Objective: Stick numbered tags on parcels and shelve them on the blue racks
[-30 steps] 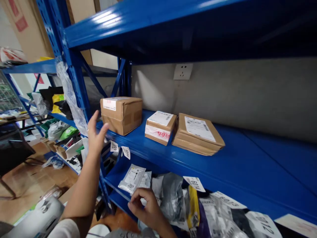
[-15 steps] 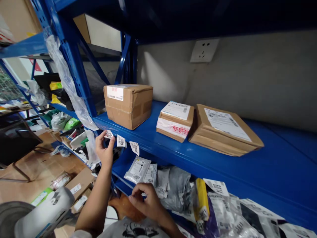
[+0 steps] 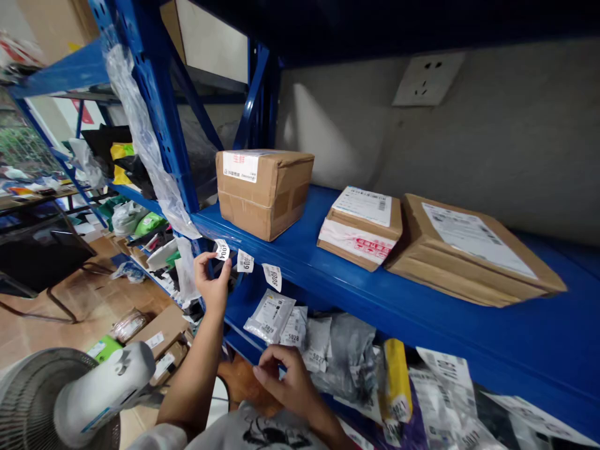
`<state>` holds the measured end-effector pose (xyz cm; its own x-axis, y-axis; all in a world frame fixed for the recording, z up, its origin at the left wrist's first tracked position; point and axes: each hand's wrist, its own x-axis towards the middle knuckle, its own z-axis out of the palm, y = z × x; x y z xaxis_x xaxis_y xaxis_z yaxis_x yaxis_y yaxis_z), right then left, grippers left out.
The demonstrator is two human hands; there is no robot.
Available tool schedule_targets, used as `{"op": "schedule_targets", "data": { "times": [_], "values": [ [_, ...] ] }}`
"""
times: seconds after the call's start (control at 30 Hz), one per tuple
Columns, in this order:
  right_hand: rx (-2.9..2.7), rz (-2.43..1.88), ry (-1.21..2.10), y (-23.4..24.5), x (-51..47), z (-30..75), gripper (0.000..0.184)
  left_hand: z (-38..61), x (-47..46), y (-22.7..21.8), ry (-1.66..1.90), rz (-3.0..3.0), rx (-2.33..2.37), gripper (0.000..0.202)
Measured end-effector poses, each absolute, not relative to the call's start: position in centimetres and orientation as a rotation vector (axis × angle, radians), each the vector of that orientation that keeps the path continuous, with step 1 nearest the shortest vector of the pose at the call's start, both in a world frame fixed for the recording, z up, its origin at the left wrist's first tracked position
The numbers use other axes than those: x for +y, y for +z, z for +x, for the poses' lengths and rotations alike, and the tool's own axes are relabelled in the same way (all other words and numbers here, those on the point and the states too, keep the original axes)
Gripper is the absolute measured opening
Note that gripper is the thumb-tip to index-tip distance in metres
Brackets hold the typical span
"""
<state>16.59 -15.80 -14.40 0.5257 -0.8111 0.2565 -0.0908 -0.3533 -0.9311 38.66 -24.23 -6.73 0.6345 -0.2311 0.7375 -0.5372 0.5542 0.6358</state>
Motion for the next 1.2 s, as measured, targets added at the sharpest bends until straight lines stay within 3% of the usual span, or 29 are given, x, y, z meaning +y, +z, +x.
{"op": "schedule_targets", "data": {
  "times": [0.23, 0.5, 0.67, 0.8, 0.97, 1.2],
  "values": [
    [0.743, -1.792, -0.914, -14.4, -15.7, 16.8, 0.037, 38.5, -23.8, -6.4, 0.233, 1.007, -0.946, 0.026],
    [0.764, -1.787, -0.945, -14.9, -15.6, 16.8, 0.034, 38.1, -23.1, -6.8, 0.165, 1.05, -1.045, 0.043],
    [0.746, -1.727, -0.938, -14.9, -15.4, 16.6, 0.032, 38.0, -23.2, -6.9, 0.157, 1.092, -1.034, 0.043],
    [0.713, -1.356, -1.002, -13.2, -16.6, 18.5, 0.029, 37.9, -23.1, -6.9, 0.154, 1.105, -1.034, 0.041],
    [0.628, -0.712, -1.158, -9.0, -20.9, 24.9, 0.061, 37.9, -22.8, -6.8, 0.129, 1.095, -1.044, 0.039],
    [0.522, -0.385, -1.162, -6.3, -23.3, 29.7, 0.041, 38.6, -22.4, -6.4, 0.152, 1.083, -1.072, 0.04]
  ]
}}
